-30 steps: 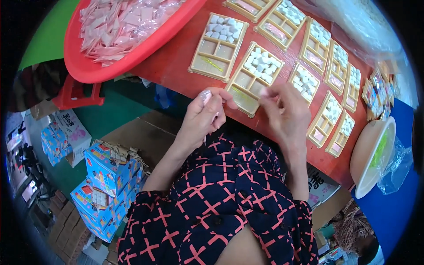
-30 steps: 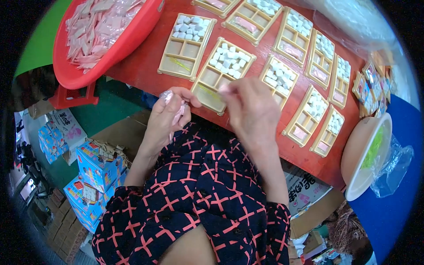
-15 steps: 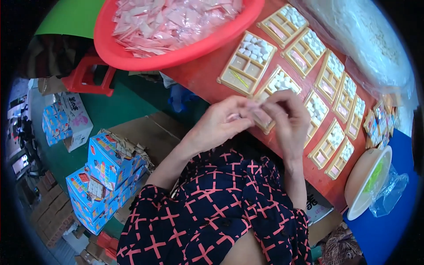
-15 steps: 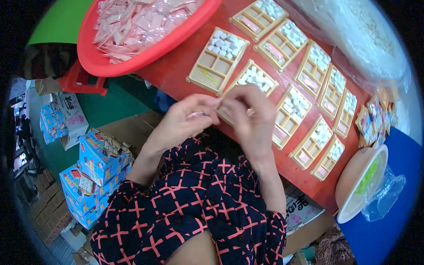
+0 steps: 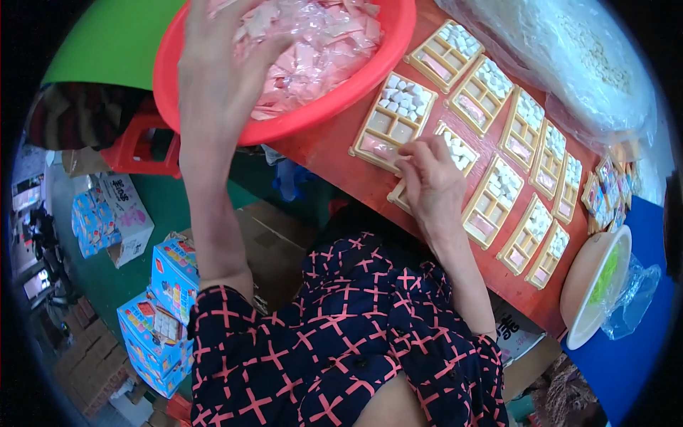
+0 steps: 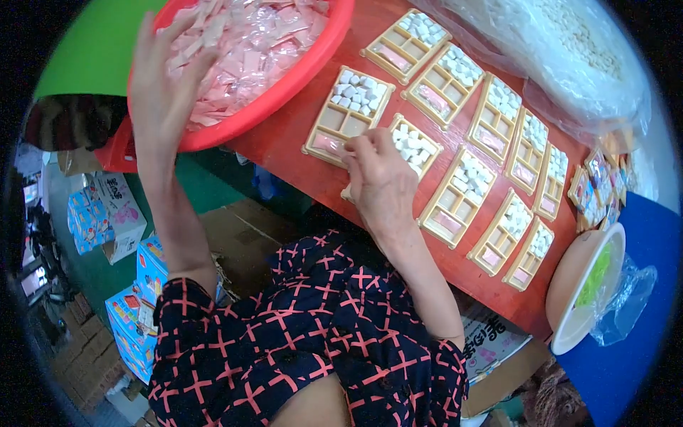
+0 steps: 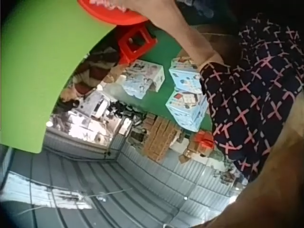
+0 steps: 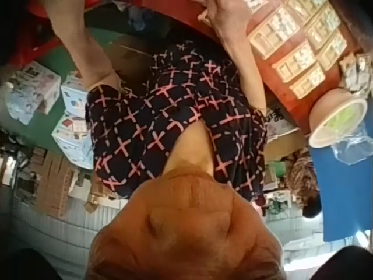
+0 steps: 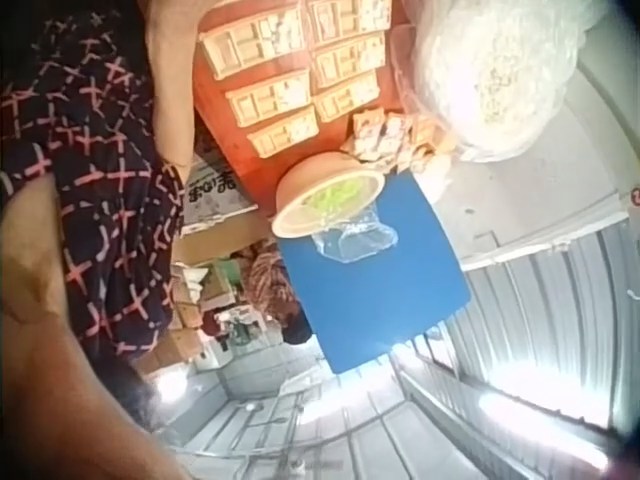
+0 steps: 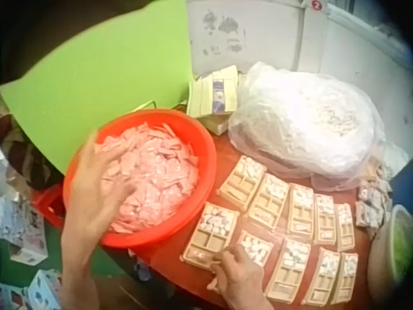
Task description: Organizing small white items into trays and adding pink packets to each compartment on a production floor.
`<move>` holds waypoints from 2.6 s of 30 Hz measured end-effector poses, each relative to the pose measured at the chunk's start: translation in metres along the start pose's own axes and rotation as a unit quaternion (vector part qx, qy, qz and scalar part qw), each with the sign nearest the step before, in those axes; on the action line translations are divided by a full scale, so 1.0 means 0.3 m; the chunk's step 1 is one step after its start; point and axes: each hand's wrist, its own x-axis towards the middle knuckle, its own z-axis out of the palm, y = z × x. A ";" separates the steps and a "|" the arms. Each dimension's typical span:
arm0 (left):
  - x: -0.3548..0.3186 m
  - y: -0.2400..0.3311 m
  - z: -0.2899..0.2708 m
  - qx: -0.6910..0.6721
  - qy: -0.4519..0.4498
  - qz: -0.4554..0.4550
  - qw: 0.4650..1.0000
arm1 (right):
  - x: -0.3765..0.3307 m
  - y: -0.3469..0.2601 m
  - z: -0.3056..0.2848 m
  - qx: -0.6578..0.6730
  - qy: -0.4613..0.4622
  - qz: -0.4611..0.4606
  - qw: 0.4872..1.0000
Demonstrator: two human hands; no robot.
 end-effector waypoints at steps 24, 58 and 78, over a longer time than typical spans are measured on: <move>-0.324 0.346 0.127 -0.314 -0.241 -0.129 0.909 | 0.036 0.260 -0.311 -0.164 0.088 -0.045 0.982; 0.051 0.906 0.386 -0.329 -0.283 0.160 0.887 | -0.148 0.560 -0.552 -0.276 0.077 0.060 0.956; 0.087 1.004 0.336 -0.368 -0.215 0.150 0.892 | -0.291 0.533 -0.686 -0.146 0.211 0.076 0.964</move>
